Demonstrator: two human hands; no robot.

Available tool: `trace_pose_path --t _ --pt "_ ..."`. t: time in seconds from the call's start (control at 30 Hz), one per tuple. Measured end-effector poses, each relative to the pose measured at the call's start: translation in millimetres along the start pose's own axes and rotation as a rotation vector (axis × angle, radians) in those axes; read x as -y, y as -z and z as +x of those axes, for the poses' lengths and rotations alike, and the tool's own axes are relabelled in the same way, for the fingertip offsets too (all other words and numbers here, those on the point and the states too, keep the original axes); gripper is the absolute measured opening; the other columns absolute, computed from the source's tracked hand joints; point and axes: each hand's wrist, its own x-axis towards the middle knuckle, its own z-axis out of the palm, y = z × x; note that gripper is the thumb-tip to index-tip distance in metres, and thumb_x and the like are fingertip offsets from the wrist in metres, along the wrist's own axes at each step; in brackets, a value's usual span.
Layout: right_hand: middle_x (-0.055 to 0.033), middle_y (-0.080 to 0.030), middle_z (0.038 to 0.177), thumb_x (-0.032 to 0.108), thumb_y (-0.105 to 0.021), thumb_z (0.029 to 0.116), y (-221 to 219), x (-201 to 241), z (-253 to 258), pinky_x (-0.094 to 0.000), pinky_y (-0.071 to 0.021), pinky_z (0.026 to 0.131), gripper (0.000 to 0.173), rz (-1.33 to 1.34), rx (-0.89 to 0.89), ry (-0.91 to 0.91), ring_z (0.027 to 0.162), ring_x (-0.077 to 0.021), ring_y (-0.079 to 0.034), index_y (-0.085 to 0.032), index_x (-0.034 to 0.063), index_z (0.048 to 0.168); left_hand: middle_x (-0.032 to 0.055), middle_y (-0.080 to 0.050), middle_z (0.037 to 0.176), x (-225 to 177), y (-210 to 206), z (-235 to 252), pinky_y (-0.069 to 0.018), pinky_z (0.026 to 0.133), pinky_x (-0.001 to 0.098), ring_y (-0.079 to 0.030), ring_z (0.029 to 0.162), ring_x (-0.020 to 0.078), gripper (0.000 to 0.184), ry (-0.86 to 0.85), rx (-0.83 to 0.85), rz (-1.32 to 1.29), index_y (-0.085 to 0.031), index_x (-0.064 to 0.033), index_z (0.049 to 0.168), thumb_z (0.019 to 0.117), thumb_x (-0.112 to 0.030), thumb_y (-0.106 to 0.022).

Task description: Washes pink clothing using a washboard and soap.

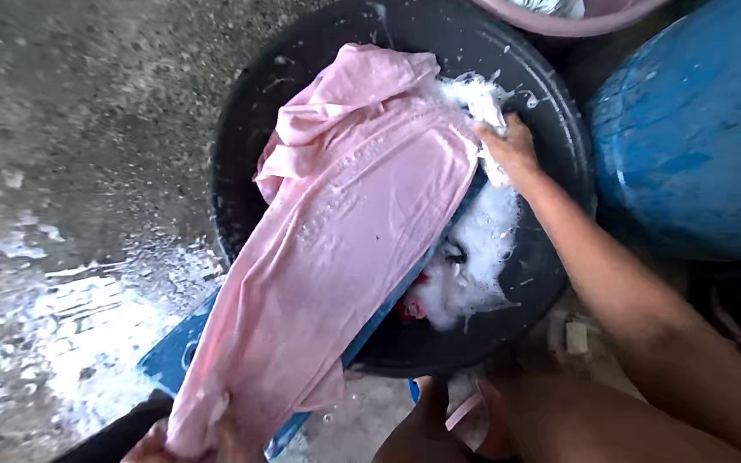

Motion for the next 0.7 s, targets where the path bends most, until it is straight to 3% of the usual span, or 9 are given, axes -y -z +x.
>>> trace_pose_path --t 0.1,0.2,0.3,0.37,0.43,0.5,0.57,0.63,0.7 --pt "-0.0264 -0.064 0.127 0.045 -0.08 0.0862 -27.0 -14.4 -2.6 -0.059 -0.0487 0.104 0.069 0.195 0.048 -0.145 0.12 -0.0388 -0.062 -0.06 -0.0049 0.13 0.0123 -0.061 0.115 -8.2 17.9 13.8 -0.0523 0.095 0.0213 -0.061 0.106 0.002 0.054 0.116 0.022 -0.352 -0.042 0.0163 0.13 0.099 -0.022 -0.063" --pt "-0.0232 -0.068 0.116 0.029 -0.075 0.0884 -9.9 2.3 -19.6 -0.0576 -0.0533 0.093 0.047 0.245 -0.023 -0.122 0.108 -0.0351 -0.066 -0.065 -0.0028 0.122 0.0027 -0.061 0.119 -7.8 39.4 22.7 -0.0552 0.095 0.0232 -0.063 0.105 -0.0001 0.052 0.278 0.009 -0.547 -0.04 0.008 0.139 0.1016 -0.022 -0.061" --pt "-0.0181 -0.07 0.107 0.022 -0.074 0.0854 25.0 12.2 -37.9 -0.0554 -0.0553 0.087 0.037 0.249 -0.087 -0.006 0.099 -0.03 -0.068 -0.069 0.0007 0.115 0.0045 -0.062 0.124 25.6 57.7 18.2 -0.0547 0.098 0.0273 -0.063 0.111 0.0039 0.053 0.298 0.015 -0.565 -0.04 0.0073 0.142 0.1028 -0.022 -0.06" --pt "-0.0174 -0.07 0.103 0.021 -0.075 0.0826 37.7 8.1 -49.3 -0.0548 -0.0553 0.084 0.035 0.224 -0.107 0.043 0.094 -0.0286 -0.068 -0.069 0.0005 0.111 0.0015 -0.062 0.114 42.3 58.2 10.8 -0.0571 0.09 0.025 -0.064 0.101 0.0016 0.048 0.35 0.004 -0.506 -0.045 0.0049 0.135 0.099 -0.021 -0.065" --pt "-0.0202 -0.068 0.103 0.022 -0.076 0.0828 36.8 0.0 -56.4 -0.0558 -0.0549 0.082 0.038 0.146 -0.059 0.013 0.093 -0.0313 -0.067 -0.068 -0.0027 0.111 0.0075 -0.061 0.116 54.2 43.3 -2.8 -0.0554 0.09 0.0245 -0.063 0.103 0.0037 0.056 0.353 0.023 -0.391 -0.045 0.0071 0.135 0.0949 -0.023 -0.07" --pt "-0.0304 -0.066 0.116 0.03 -0.074 0.0904 25.5 -4.4 -60.4 -0.0655 -0.0504 0.093 0.051 -0.061 0.039 -0.008 0.108 -0.0444 -0.065 -0.063 -0.0077 0.123 0.0265 -0.055 0.135 62.3 28.1 -10.7 -0.0464 0.105 0.0313 -0.057 0.123 0.0189 0.067 0.277 0.068 -0.228 -0.04 0.0131 0.141 0.0948 -0.027 -0.067" --pt "-0.0349 -0.062 0.127 0.039 -0.062 0.1019 12.7 27.2 -83.4 -0.0664 -0.044 0.104 0.066 -0.196 0.053 0.077 0.122 -0.0504 -0.06 -0.045 -0.0068 0.145 0.0309 -0.042 0.15 62.5 18.9 -5.8 -0.0391 0.115 0.035 -0.046 0.139 0.0262 0.073 0.313 0.144 -0.203 -0.03 0.0094 0.151 0.1002 -0.036 -0.058" --pt "-0.0313 -0.068 0.112 0.032 -0.055 0.1055 -17.1 75.2 -137.4 -0.0599 -0.0523 0.094 0.067 -0.196 0.047 0.262 0.106 -0.0463 -0.068 -0.03 -0.0029 0.157 0.0284 -0.04 0.155 44.8 14.6 2.0 -0.0373 0.117 0.0416 -0.043 0.143 0.0291 0.074 0.448 0.229 -0.165 -0.027 0.0033 0.157 0.1037 -0.043 -0.05" --pt "-0.0179 -0.073 0.086 0.014 -0.067 0.0931 -72.3 102.0 -212.1 -0.05 -0.0588 0.068 0.062 -0.105 0.109 0.71 0.074 -0.0326 -0.072 -0.045 -0.0074 0.147 0.0257 -0.055 0.144 31.2 2.1 14.1 -0.0438 0.11 0.0488 -0.056 0.131 0.03 0.071 0.569 0.259 -0.099 -0.037 -0.0006 0.155 0.1034 -0.047 -0.051"
